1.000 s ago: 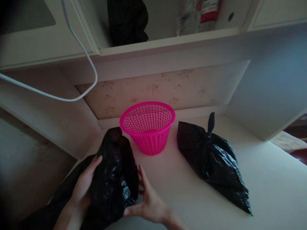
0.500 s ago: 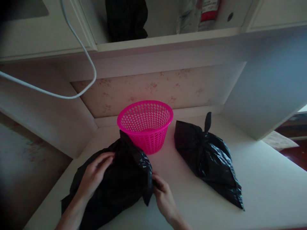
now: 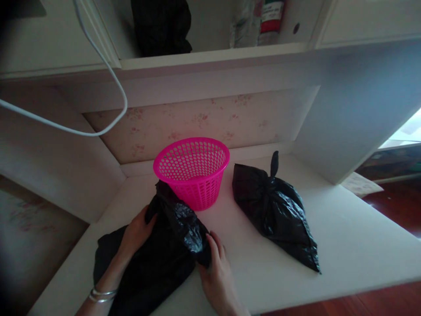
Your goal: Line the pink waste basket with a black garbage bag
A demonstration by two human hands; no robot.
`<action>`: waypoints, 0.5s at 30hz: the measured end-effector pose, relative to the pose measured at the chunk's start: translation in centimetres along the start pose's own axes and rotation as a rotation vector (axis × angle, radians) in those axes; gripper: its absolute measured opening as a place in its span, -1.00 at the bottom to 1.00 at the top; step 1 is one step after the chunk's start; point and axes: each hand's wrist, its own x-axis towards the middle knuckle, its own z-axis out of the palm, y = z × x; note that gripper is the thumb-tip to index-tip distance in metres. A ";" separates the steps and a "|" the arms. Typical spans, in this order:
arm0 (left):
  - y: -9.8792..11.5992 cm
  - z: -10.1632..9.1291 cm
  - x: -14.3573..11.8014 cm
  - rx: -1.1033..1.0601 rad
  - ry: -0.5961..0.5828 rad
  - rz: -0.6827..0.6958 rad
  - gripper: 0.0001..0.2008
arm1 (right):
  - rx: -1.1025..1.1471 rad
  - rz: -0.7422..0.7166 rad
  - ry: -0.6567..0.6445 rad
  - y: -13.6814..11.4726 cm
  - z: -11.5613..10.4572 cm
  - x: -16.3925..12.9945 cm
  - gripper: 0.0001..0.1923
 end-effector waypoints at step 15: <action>-2.7 -6.8 -1.9 -0.871 0.049 -0.503 -0.69 | 0.631 0.306 0.175 -2.6 -10.9 4.7 -0.48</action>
